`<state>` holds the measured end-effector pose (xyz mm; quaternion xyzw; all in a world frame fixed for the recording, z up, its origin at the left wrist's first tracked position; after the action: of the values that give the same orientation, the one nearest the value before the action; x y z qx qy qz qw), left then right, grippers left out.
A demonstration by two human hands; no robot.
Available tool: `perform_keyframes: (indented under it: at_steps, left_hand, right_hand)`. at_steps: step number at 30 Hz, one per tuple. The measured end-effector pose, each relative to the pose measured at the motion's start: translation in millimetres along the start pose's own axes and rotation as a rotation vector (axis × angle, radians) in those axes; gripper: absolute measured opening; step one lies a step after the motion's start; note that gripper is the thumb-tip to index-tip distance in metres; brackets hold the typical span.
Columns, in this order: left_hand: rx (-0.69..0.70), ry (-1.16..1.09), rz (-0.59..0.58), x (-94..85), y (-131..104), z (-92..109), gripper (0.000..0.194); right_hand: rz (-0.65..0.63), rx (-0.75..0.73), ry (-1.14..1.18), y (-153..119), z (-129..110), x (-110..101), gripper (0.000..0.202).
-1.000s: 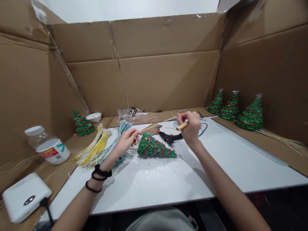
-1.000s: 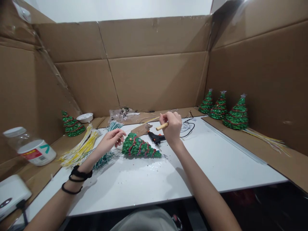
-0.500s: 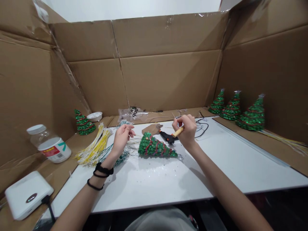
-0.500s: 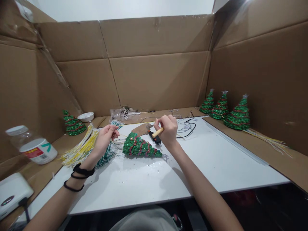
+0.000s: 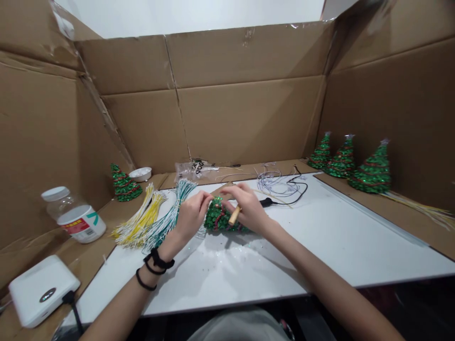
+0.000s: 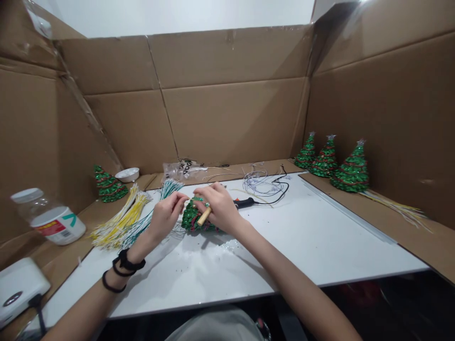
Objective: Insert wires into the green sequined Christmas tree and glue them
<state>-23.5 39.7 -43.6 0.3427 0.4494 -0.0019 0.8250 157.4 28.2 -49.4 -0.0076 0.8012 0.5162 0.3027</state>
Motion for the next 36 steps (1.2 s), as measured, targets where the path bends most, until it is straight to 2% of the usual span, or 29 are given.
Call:
perform_keyframes:
  at_steps: [3, 7, 11, 14, 17, 21, 25, 29, 36]
  left_hand:
    - [0.038, -0.006, -0.035, 2.3, -2.3, 5.5, 0.025]
    - [-0.022, -0.057, -0.068, 4.8, -2.4, 8.2, 0.024]
    - [-0.159, 0.017, -0.052, 3.4, -0.7, 2.7, 0.029]
    - [-0.195, 0.039, -0.144, 3.4, 0.1, -2.5, 0.032]
    - [-0.21, -0.048, -0.228, 5.4, 1.4, -7.3, 0.032]
    - [-0.31, -0.231, -0.242, 6.3, 5.7, -16.8, 0.03]
    - [-0.392, -0.386, -0.243, 6.0, 10.9, -30.9, 0.029]
    - [-0.437, -0.367, -0.215, 9.2, 13.5, -46.1, 0.03]
    - [-0.382, -0.318, -0.204, 14.3, 14.0, -57.1, 0.033]
  right_hand:
    - [-0.155, 0.11, 0.093, -1.0, 2.2, 9.7, 0.014]
    - [-0.131, 0.156, 0.13, -2.5, 6.1, 7.7, 0.01]
    - [0.021, 0.237, 0.156, -1.0, 12.5, -2.9, 0.013]
    - [0.179, 0.372, 0.151, -1.0, 22.4, -12.8, 0.015]
    - [0.297, 0.456, 0.146, -1.9, 33.2, -21.3, 0.017]
    - [0.376, 0.484, 0.117, -3.3, 44.0, -25.4, 0.018]
    - [0.368, 0.507, 0.065, -4.6, 49.8, -22.9, 0.017]
    - [0.351, 0.509, 0.021, -5.4, 50.0, -21.3, 0.016]
    - [0.278, 0.492, -0.024, -6.5, 45.9, -18.2, 0.017]
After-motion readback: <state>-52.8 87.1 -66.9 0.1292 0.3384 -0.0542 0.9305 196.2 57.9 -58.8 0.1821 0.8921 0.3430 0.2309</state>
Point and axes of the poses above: each hand's wrist, its own y-axis towards the middle knuckle, its own x-axis out of the palm, z = x × y, the point moved 1 cm from there along y, towards the middle knuckle, and after that the axes turned 5 degrees about y, right-handed, at the moved point
